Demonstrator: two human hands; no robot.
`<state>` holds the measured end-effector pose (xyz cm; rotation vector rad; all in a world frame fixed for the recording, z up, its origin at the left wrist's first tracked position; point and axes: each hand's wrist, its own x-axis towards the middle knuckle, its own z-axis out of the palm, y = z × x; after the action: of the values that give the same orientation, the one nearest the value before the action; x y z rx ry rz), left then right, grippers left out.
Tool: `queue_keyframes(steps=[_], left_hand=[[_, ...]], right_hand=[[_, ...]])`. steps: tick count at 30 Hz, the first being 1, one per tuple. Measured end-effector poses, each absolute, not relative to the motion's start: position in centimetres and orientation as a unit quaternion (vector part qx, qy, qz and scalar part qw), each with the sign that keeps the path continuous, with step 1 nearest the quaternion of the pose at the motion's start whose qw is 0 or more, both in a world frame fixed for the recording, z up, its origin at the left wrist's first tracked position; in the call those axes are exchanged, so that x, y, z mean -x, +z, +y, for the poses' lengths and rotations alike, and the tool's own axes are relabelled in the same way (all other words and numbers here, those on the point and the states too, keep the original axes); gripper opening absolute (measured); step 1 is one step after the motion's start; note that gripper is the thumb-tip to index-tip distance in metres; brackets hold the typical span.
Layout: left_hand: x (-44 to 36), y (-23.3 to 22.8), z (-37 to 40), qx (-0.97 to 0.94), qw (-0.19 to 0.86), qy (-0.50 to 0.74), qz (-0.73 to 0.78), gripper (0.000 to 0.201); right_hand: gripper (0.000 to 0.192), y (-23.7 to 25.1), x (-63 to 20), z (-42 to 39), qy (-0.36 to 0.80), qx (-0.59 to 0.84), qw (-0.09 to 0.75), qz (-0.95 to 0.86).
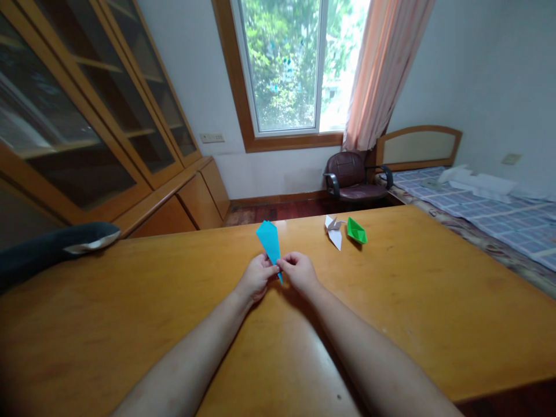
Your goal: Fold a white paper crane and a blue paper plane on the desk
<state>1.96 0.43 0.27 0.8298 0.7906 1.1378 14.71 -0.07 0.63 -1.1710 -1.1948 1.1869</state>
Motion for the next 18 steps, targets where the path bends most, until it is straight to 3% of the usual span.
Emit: queue_keyframes(steps=[10, 18], left_hand=[[-2.3, 0.1, -0.1, -0.420, 0.695, 0.467, 0.350, 0.049], [-2.3, -0.2, -0.3, -0.427, 0.692, 0.448, 0.371, 0.045]], right_hand=[[0.019, 0.2, -14.3, -0.5, 0.619, 0.459, 0.514, -0.376], [0.027, -0.6, -14.3, -0.1, 0.613, 0.462, 0.534, -0.356]])
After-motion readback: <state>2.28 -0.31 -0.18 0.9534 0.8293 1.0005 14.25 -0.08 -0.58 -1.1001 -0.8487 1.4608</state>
